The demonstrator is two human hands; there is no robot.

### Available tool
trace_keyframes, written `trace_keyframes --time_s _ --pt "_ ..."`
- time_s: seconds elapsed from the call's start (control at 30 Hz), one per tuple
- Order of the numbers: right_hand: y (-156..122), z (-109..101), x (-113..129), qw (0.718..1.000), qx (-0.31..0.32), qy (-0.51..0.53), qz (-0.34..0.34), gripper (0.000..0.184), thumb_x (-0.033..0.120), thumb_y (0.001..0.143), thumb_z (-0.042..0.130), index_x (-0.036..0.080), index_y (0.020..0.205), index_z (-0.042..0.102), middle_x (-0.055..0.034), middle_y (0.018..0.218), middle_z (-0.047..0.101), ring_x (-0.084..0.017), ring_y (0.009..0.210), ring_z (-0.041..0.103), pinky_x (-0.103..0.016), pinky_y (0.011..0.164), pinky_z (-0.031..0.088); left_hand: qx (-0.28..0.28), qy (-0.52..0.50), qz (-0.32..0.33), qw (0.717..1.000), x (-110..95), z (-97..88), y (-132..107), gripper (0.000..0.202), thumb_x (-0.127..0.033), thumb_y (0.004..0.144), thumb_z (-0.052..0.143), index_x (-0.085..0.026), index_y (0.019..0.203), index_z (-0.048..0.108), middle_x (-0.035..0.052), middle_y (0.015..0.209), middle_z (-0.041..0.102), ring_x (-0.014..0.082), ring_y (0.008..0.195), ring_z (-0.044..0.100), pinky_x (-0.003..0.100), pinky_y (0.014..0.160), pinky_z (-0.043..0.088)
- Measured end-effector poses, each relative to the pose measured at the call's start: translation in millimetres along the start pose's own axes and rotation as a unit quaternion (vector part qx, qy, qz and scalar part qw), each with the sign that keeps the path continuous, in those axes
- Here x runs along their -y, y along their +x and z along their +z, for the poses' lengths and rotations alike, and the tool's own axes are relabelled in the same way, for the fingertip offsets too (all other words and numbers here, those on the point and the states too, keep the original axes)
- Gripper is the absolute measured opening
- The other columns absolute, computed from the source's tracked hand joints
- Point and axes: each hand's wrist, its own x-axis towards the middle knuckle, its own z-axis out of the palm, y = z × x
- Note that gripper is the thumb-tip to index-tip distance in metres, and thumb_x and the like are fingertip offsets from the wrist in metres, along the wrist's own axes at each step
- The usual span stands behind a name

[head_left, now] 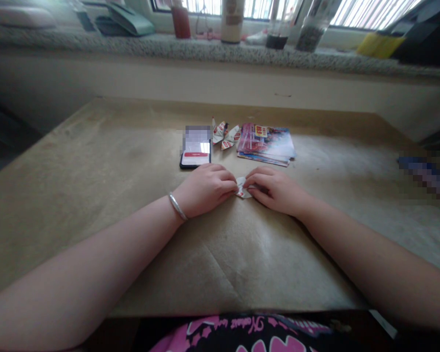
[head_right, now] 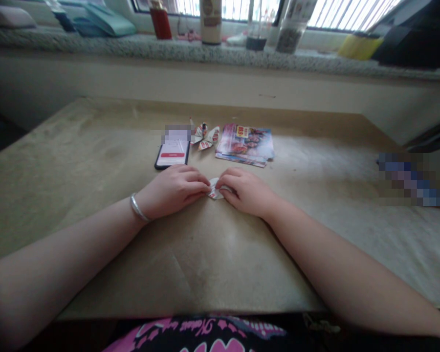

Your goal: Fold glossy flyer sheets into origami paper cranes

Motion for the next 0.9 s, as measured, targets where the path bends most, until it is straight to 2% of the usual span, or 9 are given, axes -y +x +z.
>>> trace_keyframes --time_s 0.17,0.3,0.5,0.7,0.83,0.9 --pt "2.1 3.6 -4.9 1.0 -0.029 0.002 0.009 0.018 0.019 0.082 0.057 0.024 0.096 0.067 -0.0058 0.106 0.068 -0.021 0.104 0.061 -0.041 0.097 0.046 0.007 -0.005 0.03 1.0 0.9 0.9 -0.6 0.024 -0.026 0.095 0.05 -0.033 0.11 0.067 0.0 0.105 0.068 0.0158 0.092 0.058 0.03 0.078 0.041" --pt "1.5 2.8 -5.0 0.999 -0.027 0.015 0.017 0.023 0.014 0.081 0.054 0.024 0.096 0.068 -0.0047 0.114 0.069 -0.022 0.113 0.059 -0.044 0.1 0.045 0.017 0.005 0.061 0.998 1.0 0.2 -1.2 0.027 -0.023 0.096 0.047 -0.034 0.114 0.066 0.001 0.104 0.067 0.0144 0.09 0.057 0.028 0.077 0.042" --pt "1.3 2.2 -5.3 0.998 -0.042 -0.031 0.021 0.012 0.017 0.08 0.058 0.022 0.086 0.068 -0.0059 0.1 0.071 -0.023 0.095 0.061 -0.041 0.089 0.048 0.013 0.03 0.094 0.995 0.9 -3.0 -0.5 0.022 -0.023 0.095 0.05 -0.029 0.106 0.068 0.0021 0.102 0.067 0.0153 0.09 0.059 0.027 0.074 0.044" --pt "1.1 3.0 -8.2 0.994 -0.059 -0.042 0.078 0.005 0.02 0.078 0.062 0.021 0.076 0.066 -0.0056 0.083 0.068 -0.022 0.083 0.059 -0.037 0.079 0.046 0.005 0.046 0.046 0.998 0.0 -3.2 -0.8 0.019 -0.021 0.093 0.05 -0.023 0.096 0.069 0.0035 0.102 0.068 0.0157 0.089 0.061 0.028 0.073 0.047" --pt "1.7 4.2 -8.0 0.99 -0.07 -0.042 0.111 0.002 0.023 0.078 0.065 0.021 0.077 0.065 -0.0042 0.08 0.067 -0.021 0.081 0.059 -0.036 0.078 0.046 0.02 0.058 0.014 0.998 -0.2 -5.6 -1.3 0.019 -0.021 0.093 0.051 -0.023 0.099 0.069 0.0033 0.109 0.068 0.0183 0.097 0.061 0.03 0.077 0.048" --pt "1.7 4.9 -8.4 0.986 -0.083 -0.058 0.131 0.006 0.027 0.078 0.067 0.022 0.081 0.066 -0.0051 0.085 0.068 -0.023 0.086 0.059 -0.039 0.081 0.046 0.028 0.061 -0.006 0.998 -0.3 -6.3 -1.2 0.019 -0.02 0.093 0.052 -0.023 0.101 0.069 0.0038 0.109 0.068 0.0194 0.099 0.061 0.031 0.079 0.049"
